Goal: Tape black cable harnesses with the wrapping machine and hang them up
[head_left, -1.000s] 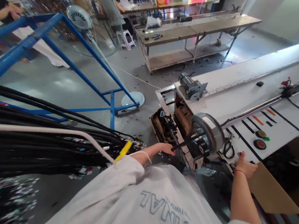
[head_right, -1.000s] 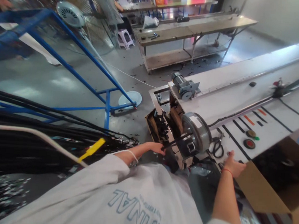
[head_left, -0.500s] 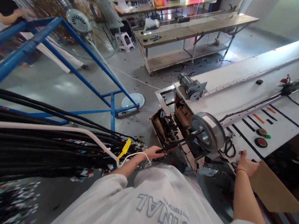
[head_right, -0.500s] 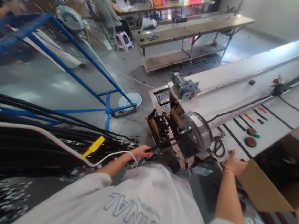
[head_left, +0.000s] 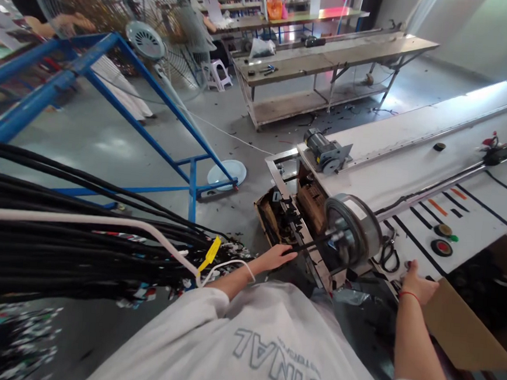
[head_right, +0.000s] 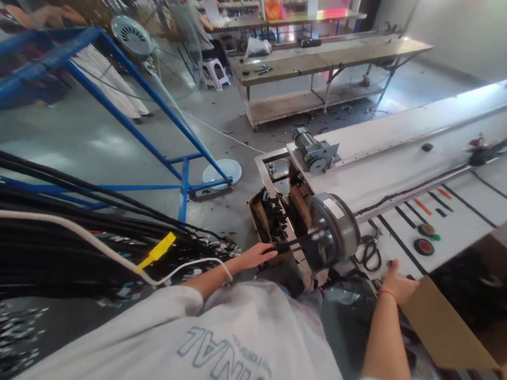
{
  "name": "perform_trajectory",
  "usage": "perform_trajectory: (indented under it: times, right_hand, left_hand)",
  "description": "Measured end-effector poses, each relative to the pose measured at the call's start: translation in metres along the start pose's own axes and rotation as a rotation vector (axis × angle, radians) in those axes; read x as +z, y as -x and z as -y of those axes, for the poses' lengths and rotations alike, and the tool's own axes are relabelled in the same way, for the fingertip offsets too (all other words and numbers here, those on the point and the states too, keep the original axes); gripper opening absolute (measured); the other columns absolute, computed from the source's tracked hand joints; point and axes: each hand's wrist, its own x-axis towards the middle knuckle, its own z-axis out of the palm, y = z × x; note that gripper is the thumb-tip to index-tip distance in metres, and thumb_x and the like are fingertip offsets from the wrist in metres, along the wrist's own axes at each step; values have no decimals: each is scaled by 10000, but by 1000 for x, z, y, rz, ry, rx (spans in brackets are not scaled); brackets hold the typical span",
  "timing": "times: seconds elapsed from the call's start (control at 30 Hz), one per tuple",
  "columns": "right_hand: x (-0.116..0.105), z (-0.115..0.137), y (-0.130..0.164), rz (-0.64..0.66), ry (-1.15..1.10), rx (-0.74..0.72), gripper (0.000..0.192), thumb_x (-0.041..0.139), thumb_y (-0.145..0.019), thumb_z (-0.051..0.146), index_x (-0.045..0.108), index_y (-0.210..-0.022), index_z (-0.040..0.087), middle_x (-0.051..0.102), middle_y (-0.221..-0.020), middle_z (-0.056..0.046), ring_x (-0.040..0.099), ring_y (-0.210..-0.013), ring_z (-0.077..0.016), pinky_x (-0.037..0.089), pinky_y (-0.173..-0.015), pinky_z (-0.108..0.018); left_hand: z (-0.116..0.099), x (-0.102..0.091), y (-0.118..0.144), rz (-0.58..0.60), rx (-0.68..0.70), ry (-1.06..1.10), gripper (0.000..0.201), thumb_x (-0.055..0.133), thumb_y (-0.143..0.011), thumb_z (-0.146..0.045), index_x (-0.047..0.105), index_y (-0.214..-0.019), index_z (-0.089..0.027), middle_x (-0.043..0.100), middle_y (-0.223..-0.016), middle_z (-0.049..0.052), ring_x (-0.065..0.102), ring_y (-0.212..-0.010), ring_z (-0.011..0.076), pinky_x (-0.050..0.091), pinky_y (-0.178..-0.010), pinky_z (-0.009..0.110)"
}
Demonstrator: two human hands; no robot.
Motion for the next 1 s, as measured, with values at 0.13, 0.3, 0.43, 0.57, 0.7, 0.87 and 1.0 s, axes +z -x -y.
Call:
perform_trajectory:
  times: [0.13,0.3,0.43,0.57,0.7,0.87,1.0]
  right_hand:
    - [0,0,0,6,10,0,776,741,-804,581,455,-1297,55,530,-1274,-297,519,-1202,-440,443,-1015,-552]
    - [4,-4,-5,-6,6,-3,771,739,-793,600,444,-1275,76,535,-1259,-293,522,-1199,-437,448,-1000,-551]
    - [8,-7,-8,-15,2,-16,748,729,-799,604,445,-1259,86,541,-1251,-285,530,-1191,-428,450,-997,-550]
    - [9,-8,-9,-28,3,-18,752,727,-799,610,467,-1256,72,552,-1247,-283,531,-1192,-433,450,-1002,-544]
    - [9,-7,-9,-31,9,-11,755,729,-797,612,474,-1260,73,558,-1244,-279,540,-1182,-432,462,-992,-543]
    - [8,-7,-8,-47,-25,-2,702,727,-792,616,487,-1205,103,568,-1227,-269,548,-1171,-426,456,-991,-552]
    - [10,-9,-10,-51,-35,-14,714,786,-747,589,481,-1185,115,568,-1222,-266,548,-1172,-428,465,-981,-564]
  left_hand:
    - [-17,7,-19,3,17,55,461,417,-951,-533,604,-781,-148,570,-702,3,492,-690,138,386,-654,241]
    - [-32,18,-42,-16,58,66,407,421,-962,-462,606,-773,-153,572,-704,4,510,-698,145,398,-681,248]
    - [-42,25,-57,-76,71,117,331,443,-956,-436,632,-901,-169,635,-789,23,565,-773,169,424,-759,263]
    - [-50,34,-67,-157,59,165,296,485,-936,-447,617,-982,-187,617,-768,16,561,-767,173,417,-745,272]
    - [-53,48,-75,-14,-37,476,473,478,-898,-626,536,-756,-179,461,-586,-32,426,-554,113,347,-568,253]
    - [-54,55,-77,121,-214,964,662,571,-689,-837,408,-704,-195,252,-527,-113,206,-438,39,177,-455,213]
    - [-58,50,-76,79,-155,865,676,552,-685,-851,430,-663,-187,309,-486,-98,262,-418,41,212,-438,217]
